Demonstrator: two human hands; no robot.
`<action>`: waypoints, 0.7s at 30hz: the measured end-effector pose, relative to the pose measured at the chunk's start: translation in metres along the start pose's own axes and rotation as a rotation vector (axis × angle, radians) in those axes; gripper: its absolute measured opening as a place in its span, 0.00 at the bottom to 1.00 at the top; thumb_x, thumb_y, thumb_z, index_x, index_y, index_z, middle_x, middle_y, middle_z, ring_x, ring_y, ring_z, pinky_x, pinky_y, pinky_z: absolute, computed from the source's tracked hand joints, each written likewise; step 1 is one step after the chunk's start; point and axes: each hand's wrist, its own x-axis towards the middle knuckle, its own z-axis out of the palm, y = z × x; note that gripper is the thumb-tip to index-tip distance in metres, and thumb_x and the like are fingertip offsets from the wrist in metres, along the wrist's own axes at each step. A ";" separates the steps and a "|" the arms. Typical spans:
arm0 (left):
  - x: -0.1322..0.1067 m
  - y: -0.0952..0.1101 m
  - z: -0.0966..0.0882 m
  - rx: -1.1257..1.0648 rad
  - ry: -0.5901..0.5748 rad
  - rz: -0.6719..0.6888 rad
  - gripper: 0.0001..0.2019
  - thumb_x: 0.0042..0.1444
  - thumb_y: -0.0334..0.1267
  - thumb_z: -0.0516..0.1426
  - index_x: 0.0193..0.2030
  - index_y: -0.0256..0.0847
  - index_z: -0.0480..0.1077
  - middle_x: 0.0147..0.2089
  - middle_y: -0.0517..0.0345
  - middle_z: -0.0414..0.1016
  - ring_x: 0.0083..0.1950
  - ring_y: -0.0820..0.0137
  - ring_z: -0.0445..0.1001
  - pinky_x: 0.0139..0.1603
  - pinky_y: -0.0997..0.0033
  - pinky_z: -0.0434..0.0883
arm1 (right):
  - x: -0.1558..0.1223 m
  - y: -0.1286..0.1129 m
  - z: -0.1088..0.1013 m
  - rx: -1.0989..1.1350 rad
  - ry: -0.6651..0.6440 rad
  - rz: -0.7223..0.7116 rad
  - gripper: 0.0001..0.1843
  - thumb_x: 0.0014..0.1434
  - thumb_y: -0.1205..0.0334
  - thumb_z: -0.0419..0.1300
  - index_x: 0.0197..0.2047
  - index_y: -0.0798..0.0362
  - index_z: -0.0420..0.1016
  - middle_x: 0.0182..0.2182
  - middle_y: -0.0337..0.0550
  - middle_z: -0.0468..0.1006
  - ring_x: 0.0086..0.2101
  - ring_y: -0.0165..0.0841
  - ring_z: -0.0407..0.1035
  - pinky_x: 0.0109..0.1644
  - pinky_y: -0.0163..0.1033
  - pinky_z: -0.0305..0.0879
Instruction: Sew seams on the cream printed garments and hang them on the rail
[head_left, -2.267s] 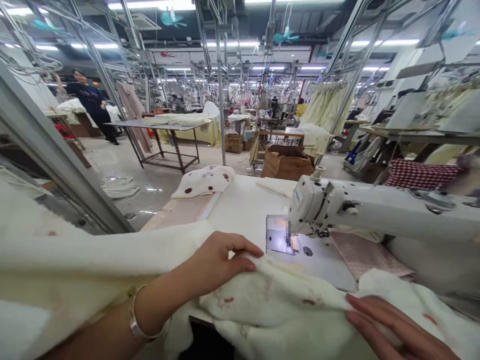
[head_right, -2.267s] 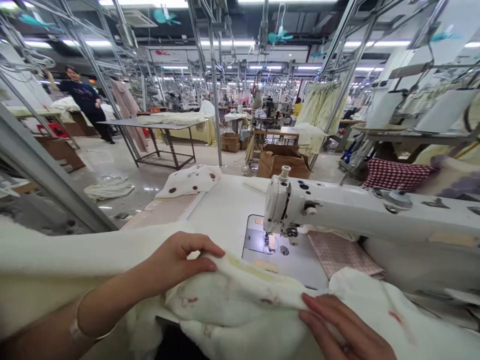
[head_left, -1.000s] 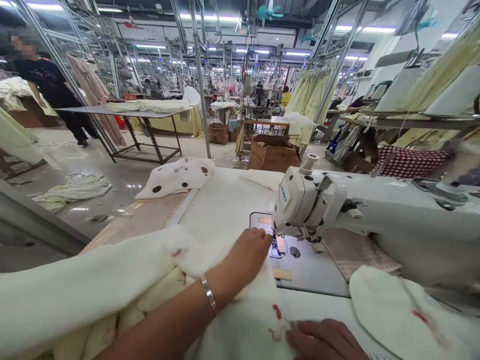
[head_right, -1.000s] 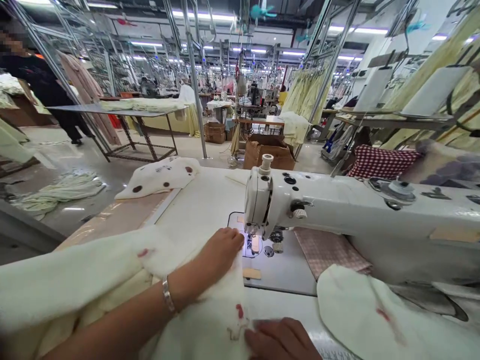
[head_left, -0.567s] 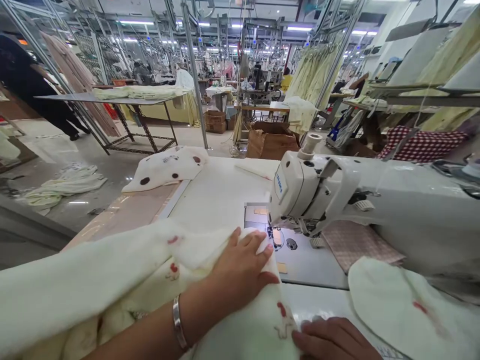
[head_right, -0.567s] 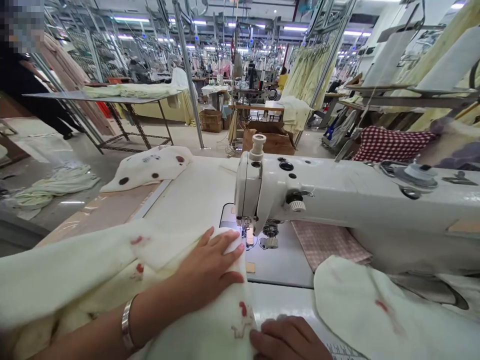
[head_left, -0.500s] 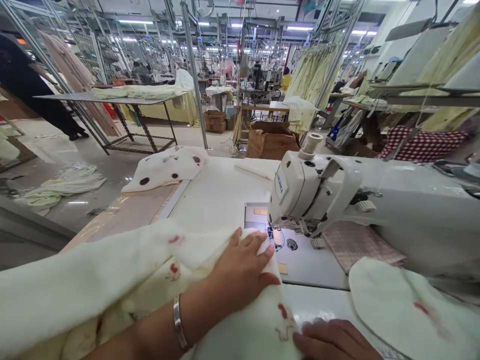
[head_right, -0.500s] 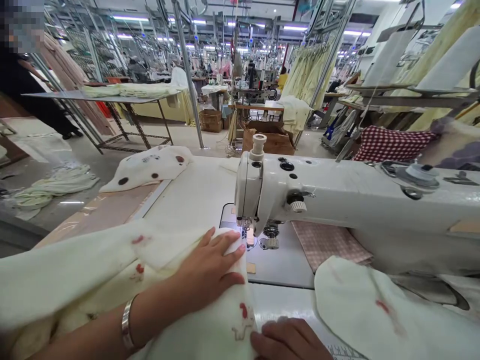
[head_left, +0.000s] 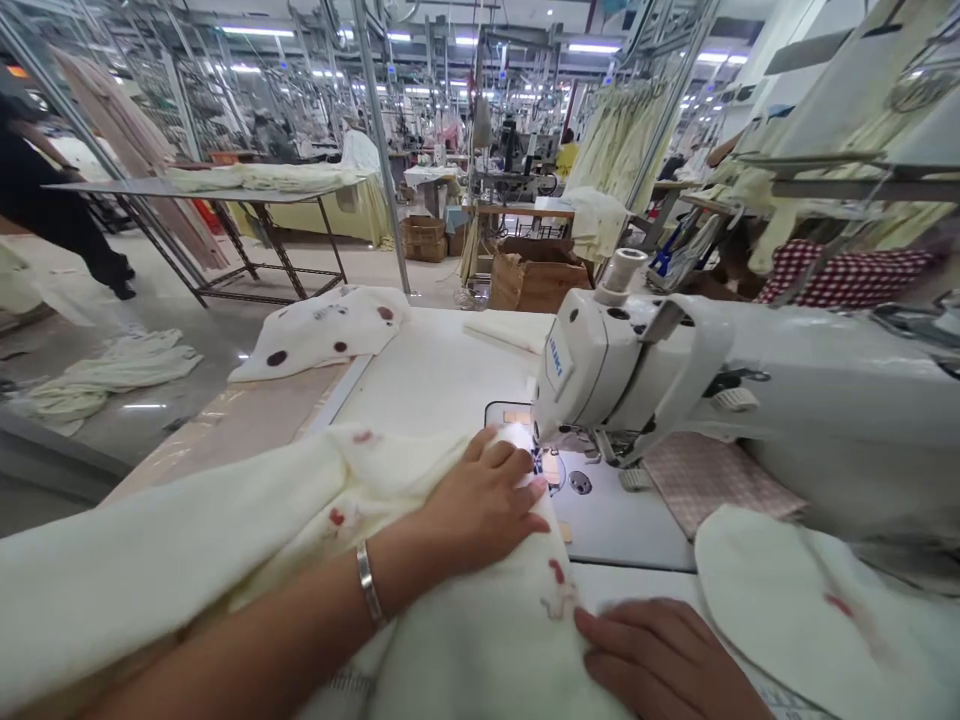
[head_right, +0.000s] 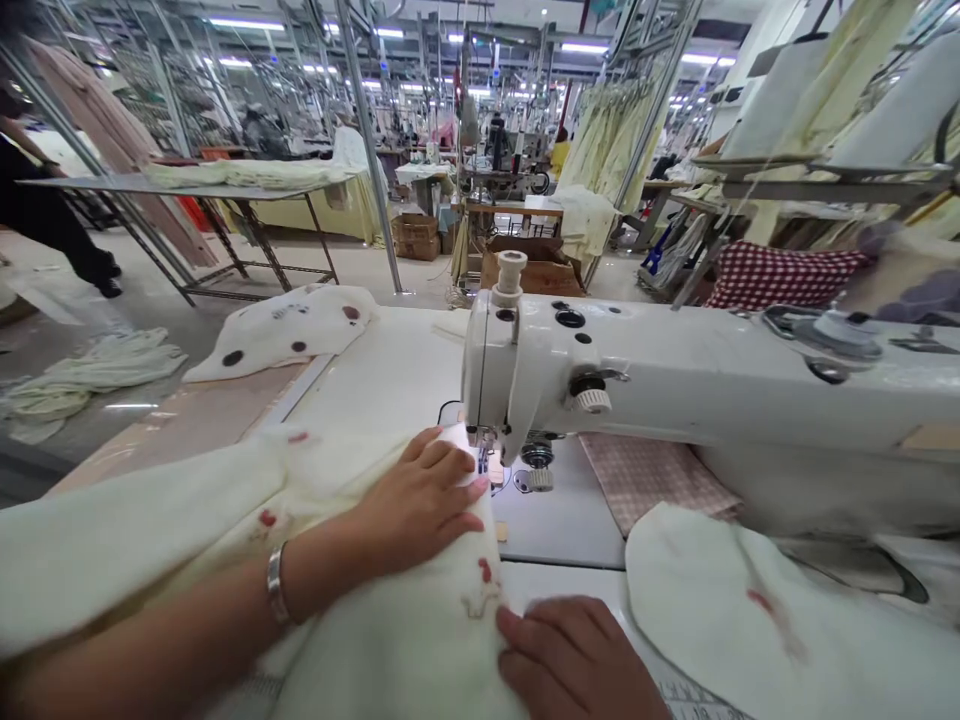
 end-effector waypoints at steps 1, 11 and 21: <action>0.004 -0.005 0.000 0.021 0.007 0.058 0.17 0.60 0.49 0.51 0.47 0.40 0.69 0.41 0.54 0.69 0.48 0.63 0.64 0.61 0.54 0.52 | 0.003 0.001 0.000 0.013 -0.006 0.035 0.12 0.64 0.63 0.48 0.39 0.50 0.72 0.41 0.38 0.79 0.36 0.32 0.71 0.39 0.37 0.66; -0.025 0.098 -0.023 -0.299 0.147 -0.231 0.18 0.60 0.44 0.50 0.52 0.34 0.63 0.48 0.46 0.69 0.52 0.59 0.66 0.61 0.45 0.55 | 0.002 -0.005 0.003 0.163 0.053 0.079 0.12 0.56 0.73 0.48 0.39 0.57 0.69 0.37 0.45 0.77 0.36 0.34 0.65 0.39 0.41 0.58; -0.056 0.105 -0.001 -0.121 0.116 -0.055 0.12 0.63 0.31 0.45 0.47 0.35 0.67 0.54 0.47 0.69 0.60 0.60 0.62 0.63 0.50 0.53 | -0.003 -0.009 -0.010 0.131 -0.050 0.019 0.11 0.58 0.72 0.50 0.41 0.56 0.71 0.44 0.47 0.75 0.42 0.35 0.66 0.44 0.44 0.60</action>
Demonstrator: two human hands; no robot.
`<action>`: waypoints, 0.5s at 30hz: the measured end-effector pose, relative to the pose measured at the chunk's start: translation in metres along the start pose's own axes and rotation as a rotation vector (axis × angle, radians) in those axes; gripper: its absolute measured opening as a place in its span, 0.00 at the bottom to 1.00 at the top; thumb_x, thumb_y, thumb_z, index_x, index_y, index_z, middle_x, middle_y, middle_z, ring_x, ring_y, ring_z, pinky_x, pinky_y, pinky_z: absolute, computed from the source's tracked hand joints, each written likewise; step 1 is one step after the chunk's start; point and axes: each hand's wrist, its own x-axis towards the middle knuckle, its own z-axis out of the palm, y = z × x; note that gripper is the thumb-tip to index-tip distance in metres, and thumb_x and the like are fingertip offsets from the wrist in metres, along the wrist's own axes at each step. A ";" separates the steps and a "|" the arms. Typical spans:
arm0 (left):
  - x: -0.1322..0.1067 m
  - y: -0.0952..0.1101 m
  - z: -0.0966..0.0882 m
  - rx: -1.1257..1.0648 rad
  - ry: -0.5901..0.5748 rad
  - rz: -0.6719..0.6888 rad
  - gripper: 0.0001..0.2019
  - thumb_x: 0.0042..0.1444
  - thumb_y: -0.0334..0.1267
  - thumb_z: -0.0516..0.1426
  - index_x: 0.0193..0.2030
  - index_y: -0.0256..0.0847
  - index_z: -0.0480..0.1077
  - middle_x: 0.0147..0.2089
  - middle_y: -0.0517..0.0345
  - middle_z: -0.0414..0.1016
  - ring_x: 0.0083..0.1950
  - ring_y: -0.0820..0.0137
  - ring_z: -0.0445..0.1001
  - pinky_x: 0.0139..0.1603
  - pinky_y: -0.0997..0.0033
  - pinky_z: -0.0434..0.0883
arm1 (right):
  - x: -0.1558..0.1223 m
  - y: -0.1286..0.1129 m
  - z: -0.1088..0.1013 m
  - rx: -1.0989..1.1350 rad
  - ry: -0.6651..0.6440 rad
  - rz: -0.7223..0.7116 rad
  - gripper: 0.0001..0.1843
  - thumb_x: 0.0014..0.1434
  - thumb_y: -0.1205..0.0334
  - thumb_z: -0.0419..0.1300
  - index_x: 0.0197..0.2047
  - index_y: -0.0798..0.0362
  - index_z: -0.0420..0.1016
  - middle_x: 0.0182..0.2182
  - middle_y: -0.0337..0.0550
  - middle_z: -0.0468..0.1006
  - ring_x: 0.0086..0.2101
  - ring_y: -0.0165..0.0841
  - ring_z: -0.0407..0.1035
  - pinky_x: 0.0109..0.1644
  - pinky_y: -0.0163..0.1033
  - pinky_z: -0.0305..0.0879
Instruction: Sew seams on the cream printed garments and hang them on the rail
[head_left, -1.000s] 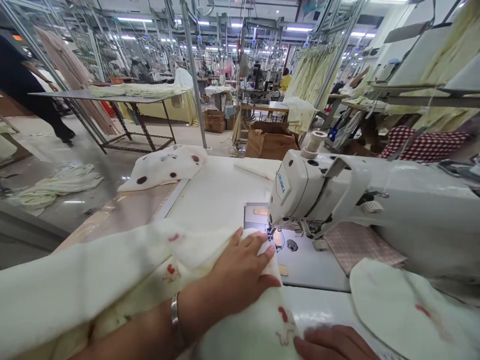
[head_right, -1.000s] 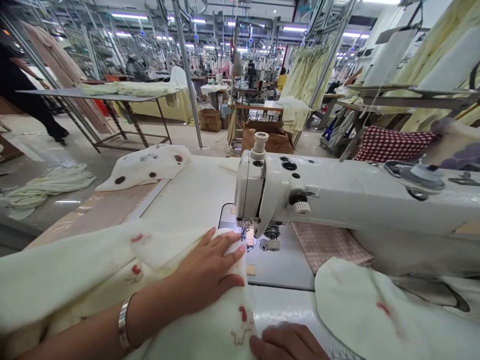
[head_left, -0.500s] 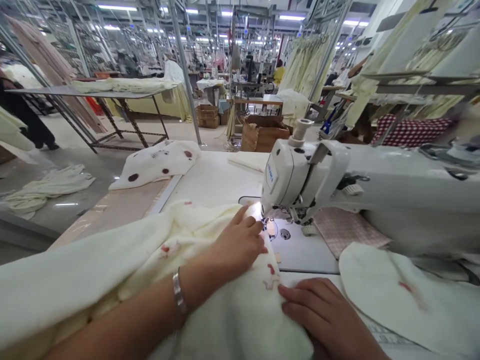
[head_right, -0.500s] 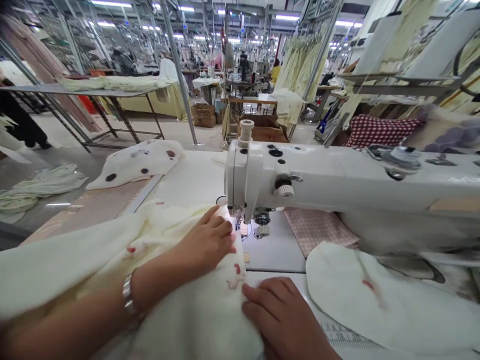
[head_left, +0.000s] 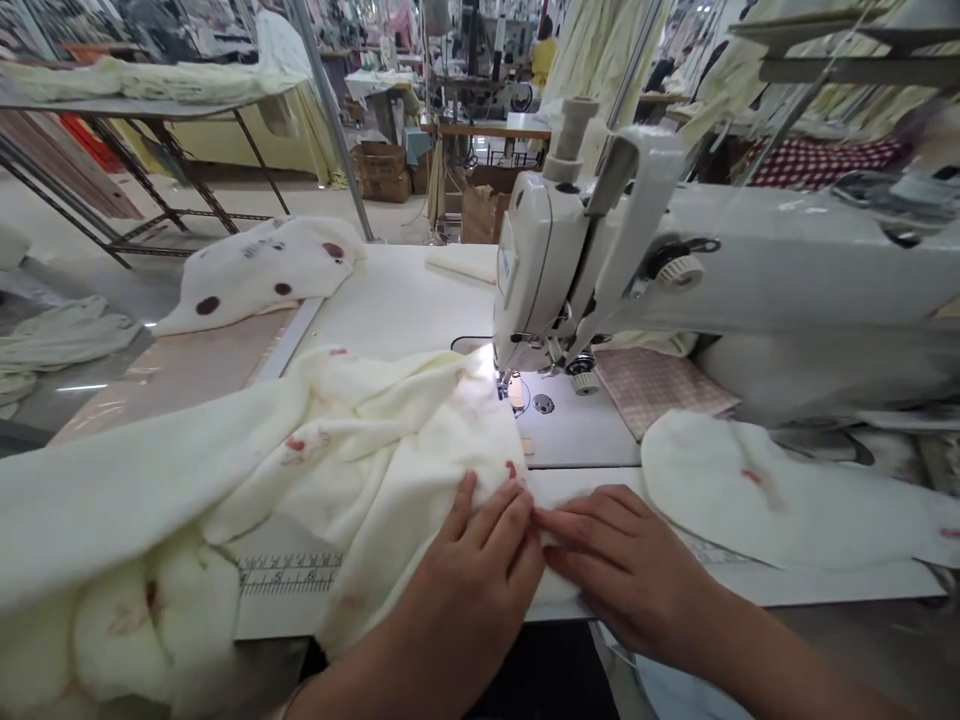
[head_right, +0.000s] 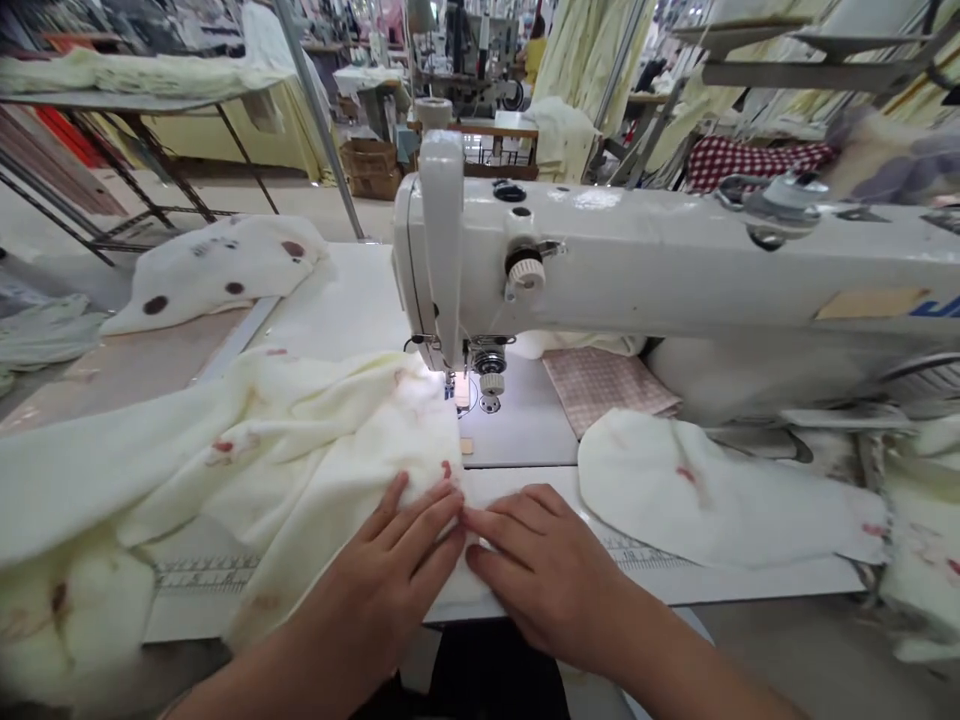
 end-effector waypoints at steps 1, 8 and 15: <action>-0.001 -0.002 -0.007 -0.022 -0.072 0.012 0.13 0.63 0.37 0.47 0.49 0.35 0.66 0.56 0.46 0.67 0.62 0.59 0.60 0.63 0.48 0.53 | -0.002 -0.002 -0.001 -0.014 0.003 -0.006 0.10 0.58 0.71 0.51 0.41 0.57 0.71 0.44 0.48 0.75 0.42 0.35 0.65 0.44 0.44 0.61; -0.001 -0.009 -0.023 -0.085 -0.338 0.020 0.25 0.63 0.53 0.44 0.60 0.39 0.58 0.67 0.47 0.51 0.69 0.58 0.43 0.65 0.45 0.46 | -0.009 -0.007 -0.001 0.023 0.004 0.006 0.09 0.61 0.69 0.52 0.42 0.57 0.72 0.41 0.44 0.77 0.40 0.33 0.66 0.44 0.40 0.61; 0.004 -0.029 -0.021 -0.068 -0.314 0.043 0.24 0.62 0.49 0.49 0.62 0.43 0.55 0.67 0.52 0.52 0.68 0.61 0.45 0.66 0.50 0.44 | 0.001 -0.002 -0.004 -0.069 0.047 -0.039 0.10 0.63 0.66 0.52 0.41 0.55 0.74 0.39 0.42 0.79 0.36 0.33 0.70 0.41 0.40 0.63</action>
